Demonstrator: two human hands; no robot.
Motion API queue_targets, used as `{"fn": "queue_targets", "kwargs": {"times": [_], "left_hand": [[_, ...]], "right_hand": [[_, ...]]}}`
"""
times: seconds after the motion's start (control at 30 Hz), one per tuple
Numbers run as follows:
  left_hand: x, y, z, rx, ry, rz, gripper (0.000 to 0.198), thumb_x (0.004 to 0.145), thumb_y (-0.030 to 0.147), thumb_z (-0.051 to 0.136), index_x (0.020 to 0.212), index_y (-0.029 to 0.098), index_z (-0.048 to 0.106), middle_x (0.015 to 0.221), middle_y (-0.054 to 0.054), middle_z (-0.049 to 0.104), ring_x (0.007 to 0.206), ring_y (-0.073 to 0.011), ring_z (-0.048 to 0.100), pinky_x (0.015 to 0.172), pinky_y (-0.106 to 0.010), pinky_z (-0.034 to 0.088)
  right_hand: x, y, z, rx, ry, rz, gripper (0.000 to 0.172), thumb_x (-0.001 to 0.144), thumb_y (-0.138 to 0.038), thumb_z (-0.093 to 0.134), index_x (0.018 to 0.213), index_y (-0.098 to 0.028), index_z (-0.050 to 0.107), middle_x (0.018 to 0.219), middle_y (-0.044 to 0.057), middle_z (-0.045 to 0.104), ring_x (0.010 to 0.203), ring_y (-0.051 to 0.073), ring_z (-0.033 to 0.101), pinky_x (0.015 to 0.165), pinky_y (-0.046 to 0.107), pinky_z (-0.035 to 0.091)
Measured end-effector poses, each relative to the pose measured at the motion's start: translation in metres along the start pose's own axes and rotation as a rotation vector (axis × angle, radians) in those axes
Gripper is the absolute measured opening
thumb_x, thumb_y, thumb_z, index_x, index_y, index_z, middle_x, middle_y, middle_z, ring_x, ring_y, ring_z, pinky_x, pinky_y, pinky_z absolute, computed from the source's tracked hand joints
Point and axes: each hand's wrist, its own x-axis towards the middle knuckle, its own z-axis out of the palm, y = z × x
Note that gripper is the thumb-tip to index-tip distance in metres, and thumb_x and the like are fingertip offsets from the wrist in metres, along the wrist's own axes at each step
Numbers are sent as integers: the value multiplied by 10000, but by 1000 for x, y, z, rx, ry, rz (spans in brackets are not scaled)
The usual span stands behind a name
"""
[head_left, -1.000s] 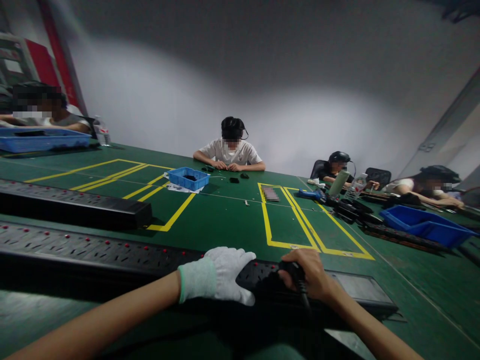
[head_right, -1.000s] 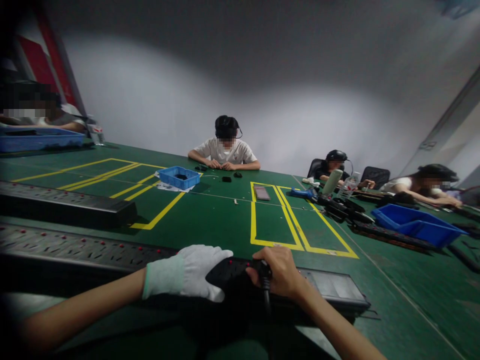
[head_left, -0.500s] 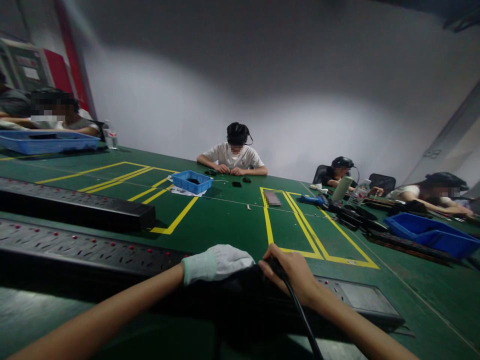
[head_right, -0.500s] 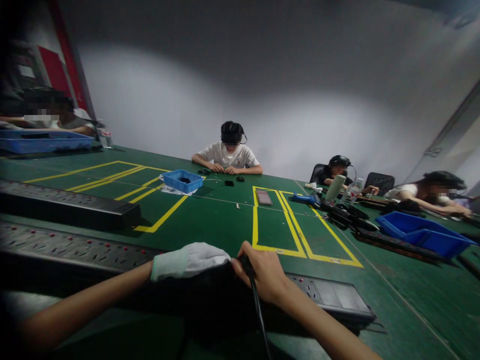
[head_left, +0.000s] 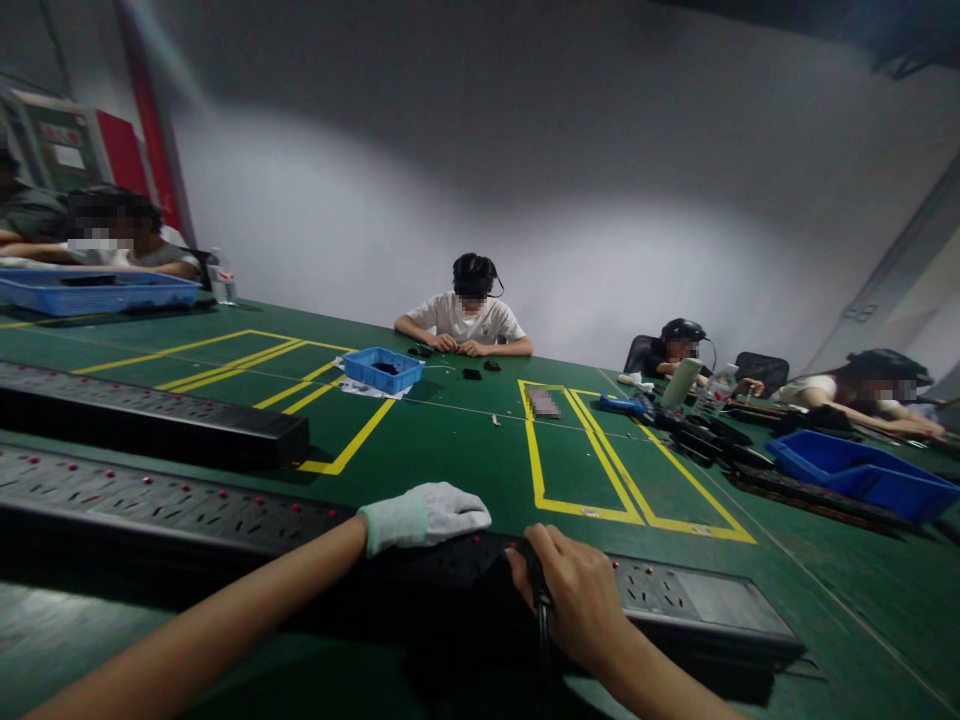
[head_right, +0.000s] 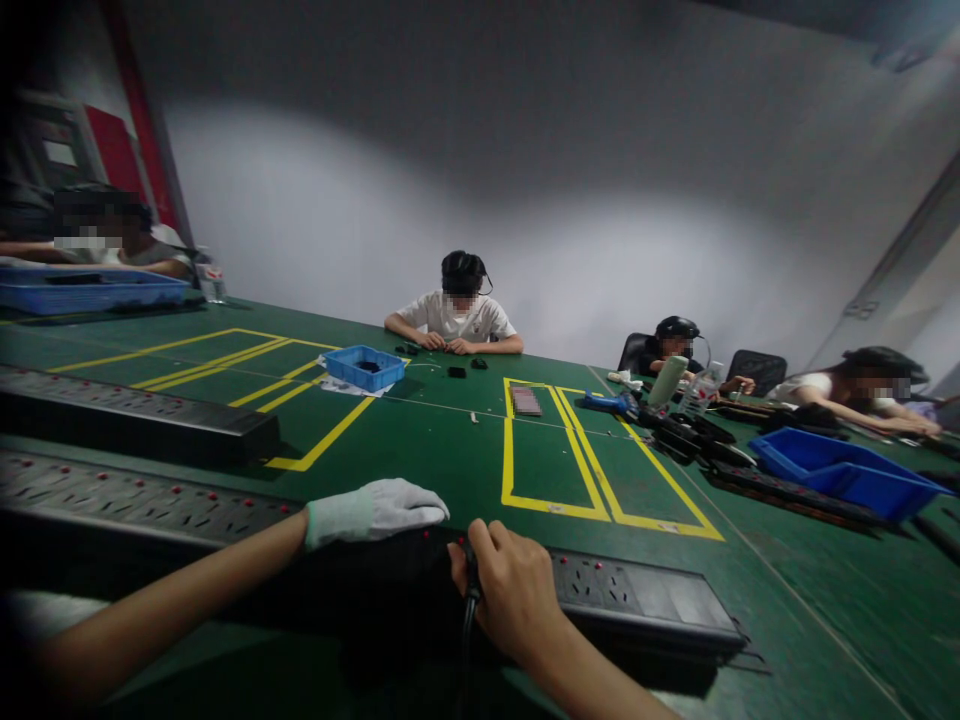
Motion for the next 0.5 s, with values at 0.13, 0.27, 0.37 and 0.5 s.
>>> {"fn": "queue_targets", "kwargs": {"times": [0.13, 0.27, 0.37, 0.5], "left_hand": [[1, 3, 0, 32, -8, -36, 491, 1026, 516, 287, 1165, 235, 665, 1098, -45, 712, 981, -218, 673, 807, -254, 450], [1, 4, -1, 55, -15, -49, 481, 1028, 511, 286, 1158, 244, 665, 1094, -39, 717, 976, -204, 678, 806, -243, 453], [0, 5, -1, 65, -11, -49, 480, 1032, 509, 279, 1151, 250, 664, 1123, -31, 710, 1003, -200, 672, 818, -238, 450], [-1, 5, 1, 90, -3, -31, 476, 1036, 508, 273, 1145, 252, 659, 1125, -26, 707, 1013, -201, 666, 834, -243, 447]], "right_hand": [[8, 8, -7, 18, -27, -85, 98, 967, -231, 492, 872, -209, 504, 705, 19, 661, 592, 178, 628, 535, 269, 218], [17, 11, -14, 57, -72, -176, 89, 931, -243, 559, 865, -222, 504, 707, -6, 669, 590, 170, 631, 524, 262, 216], [17, 12, -13, 93, -83, -168, 116, 917, -282, 606, 899, -218, 512, 724, -3, 687, 619, 176, 654, 527, 246, 251], [13, 14, -10, 153, -93, -146, 172, 910, -330, 638, 948, -217, 513, 731, -17, 700, 633, 161, 666, 544, 220, 318]]}}
